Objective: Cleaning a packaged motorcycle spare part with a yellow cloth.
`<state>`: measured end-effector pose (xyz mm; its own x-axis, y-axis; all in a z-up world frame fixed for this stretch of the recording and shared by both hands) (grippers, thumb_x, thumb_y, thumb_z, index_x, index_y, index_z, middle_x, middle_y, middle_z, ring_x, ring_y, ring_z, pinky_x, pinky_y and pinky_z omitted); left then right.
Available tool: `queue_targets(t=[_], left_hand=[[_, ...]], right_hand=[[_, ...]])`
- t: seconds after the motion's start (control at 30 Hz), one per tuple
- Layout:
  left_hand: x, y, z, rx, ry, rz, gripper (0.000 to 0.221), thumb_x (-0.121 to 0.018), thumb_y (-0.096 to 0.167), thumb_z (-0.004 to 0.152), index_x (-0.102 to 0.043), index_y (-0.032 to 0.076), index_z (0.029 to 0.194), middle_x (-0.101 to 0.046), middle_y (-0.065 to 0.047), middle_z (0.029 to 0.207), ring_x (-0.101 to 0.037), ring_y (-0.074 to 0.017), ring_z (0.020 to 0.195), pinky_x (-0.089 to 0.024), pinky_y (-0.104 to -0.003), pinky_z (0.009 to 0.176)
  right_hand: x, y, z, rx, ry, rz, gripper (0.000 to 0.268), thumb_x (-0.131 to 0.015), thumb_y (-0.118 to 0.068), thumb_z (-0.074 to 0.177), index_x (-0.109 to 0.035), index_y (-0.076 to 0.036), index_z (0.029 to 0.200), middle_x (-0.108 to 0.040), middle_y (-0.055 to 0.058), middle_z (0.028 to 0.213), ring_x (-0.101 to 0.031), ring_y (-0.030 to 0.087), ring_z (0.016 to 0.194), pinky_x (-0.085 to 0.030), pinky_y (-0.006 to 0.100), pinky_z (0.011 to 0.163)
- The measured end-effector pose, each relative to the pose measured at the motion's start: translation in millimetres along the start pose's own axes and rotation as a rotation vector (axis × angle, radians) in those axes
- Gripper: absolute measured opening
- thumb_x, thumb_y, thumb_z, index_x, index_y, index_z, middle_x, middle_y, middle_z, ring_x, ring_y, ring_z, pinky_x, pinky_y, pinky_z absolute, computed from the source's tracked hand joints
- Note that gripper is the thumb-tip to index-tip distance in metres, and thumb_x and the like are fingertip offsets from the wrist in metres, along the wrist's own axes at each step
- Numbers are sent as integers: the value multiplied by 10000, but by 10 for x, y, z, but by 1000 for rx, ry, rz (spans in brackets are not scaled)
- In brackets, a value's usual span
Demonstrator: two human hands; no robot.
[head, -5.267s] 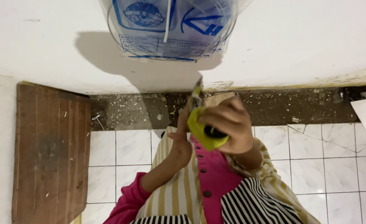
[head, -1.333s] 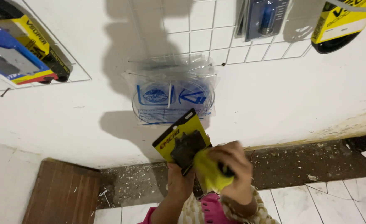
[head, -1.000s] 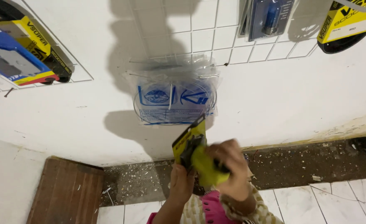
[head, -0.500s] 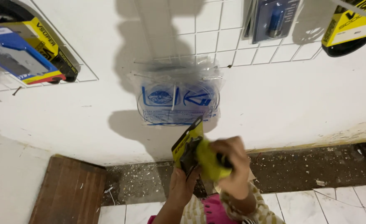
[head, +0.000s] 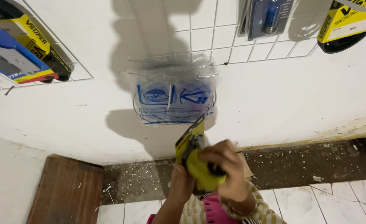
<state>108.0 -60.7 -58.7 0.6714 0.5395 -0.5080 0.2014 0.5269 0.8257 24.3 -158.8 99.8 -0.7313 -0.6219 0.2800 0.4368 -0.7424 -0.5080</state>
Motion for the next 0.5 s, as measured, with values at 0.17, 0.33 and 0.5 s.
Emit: queue_targets(t=[0.17, 0.33, 0.5], left_hand=[[-29, -97, -45, 80, -20, -89, 598, -322, 406, 1094, -317, 39, 1567, -474, -161, 1538, -515, -290, 1356, -451, -451, 1099], [-8, 36, 7, -13, -6, 206, 497, -293, 288, 1106, -425, -11, 1479, -582, -183, 1408, -588, -277, 1180, -472, -400, 1007], [-213, 190, 39, -32, -84, 21, 621, -310, 417, 1113, -345, -44, 1528, -483, -228, 1515, -514, -352, 1361, -454, -471, 1124]], right_hand=[[204, 295, 1, -123, 187, -117, 396, -822, -132, 727, -659, -69, 1082, -697, 48, 1063, -613, 178, 959, -544, 284, 846], [44, -56, 95, 38, 59, 46, 218, -778, -152, 782, -654, -126, 959, -682, -15, 956, -589, 116, 845, -489, 261, 749], [232, 271, 49, -131, 148, -121, 437, -863, -161, 678, -663, -89, 1060, -679, 64, 1124, -608, 215, 1029, -537, 325, 900]])
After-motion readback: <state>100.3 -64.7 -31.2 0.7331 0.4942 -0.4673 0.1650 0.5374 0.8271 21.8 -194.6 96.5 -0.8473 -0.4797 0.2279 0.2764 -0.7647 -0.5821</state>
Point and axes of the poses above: each hand's wrist, its own z-axis towards the middle knuckle, its own x-axis out of the back of the hand, y = z × x, the point moved 9 cm from there along z, towards the middle knuckle
